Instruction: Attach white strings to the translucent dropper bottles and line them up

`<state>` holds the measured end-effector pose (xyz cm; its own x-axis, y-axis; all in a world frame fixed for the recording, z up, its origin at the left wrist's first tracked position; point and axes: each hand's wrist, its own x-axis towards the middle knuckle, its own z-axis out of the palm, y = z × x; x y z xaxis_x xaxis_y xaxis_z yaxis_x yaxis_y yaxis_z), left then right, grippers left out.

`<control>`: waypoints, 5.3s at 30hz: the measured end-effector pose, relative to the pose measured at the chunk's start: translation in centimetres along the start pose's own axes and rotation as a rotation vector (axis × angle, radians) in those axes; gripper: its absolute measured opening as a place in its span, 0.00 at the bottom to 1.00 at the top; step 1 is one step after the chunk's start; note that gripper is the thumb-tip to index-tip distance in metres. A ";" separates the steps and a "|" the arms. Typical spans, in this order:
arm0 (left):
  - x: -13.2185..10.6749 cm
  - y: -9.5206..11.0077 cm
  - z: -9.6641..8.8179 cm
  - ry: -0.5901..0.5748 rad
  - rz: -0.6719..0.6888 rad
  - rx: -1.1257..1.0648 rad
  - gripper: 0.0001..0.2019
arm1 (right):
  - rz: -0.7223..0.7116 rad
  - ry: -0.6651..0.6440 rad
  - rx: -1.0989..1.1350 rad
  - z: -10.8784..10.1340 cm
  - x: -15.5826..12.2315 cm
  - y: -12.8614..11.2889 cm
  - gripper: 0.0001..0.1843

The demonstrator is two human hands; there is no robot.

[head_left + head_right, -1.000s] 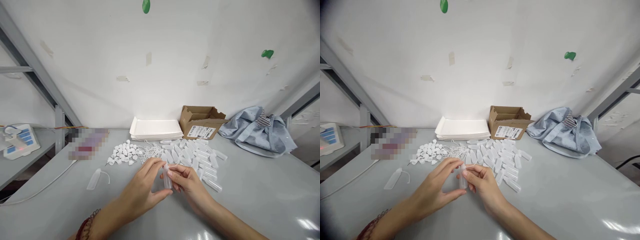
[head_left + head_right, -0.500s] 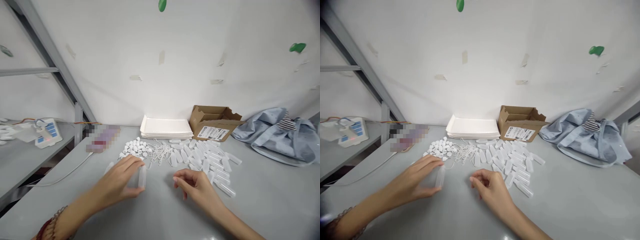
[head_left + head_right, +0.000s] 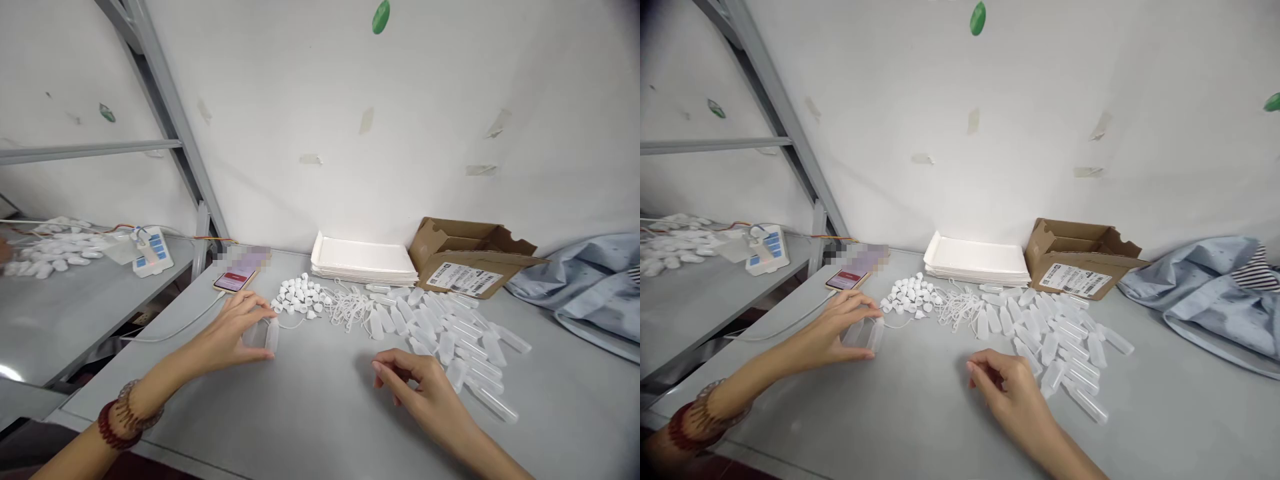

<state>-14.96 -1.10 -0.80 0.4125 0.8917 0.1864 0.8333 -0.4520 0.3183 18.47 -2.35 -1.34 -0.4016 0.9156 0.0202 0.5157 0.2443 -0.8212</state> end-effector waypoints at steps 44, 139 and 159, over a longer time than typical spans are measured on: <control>-2.4 -2.3 0.6 -0.055 -0.252 -0.518 0.29 | -0.564 -0.153 -0.366 11.8 11.0 -4.7 0.25; -2.8 -1.4 0.1 -0.088 -0.290 -0.215 0.31 | -0.506 -0.237 -0.097 11.8 11.3 -4.7 0.31; -2.0 -2.8 0.1 -0.029 -0.263 -0.285 0.22 | -0.525 -0.208 -0.095 12.2 11.3 -4.0 0.34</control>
<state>-18.13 -1.63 -2.21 0.2118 0.9765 0.0393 0.7779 -0.1928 0.5981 2.67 3.12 -4.76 -0.7580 0.5840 0.2905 0.2690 0.6856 -0.6764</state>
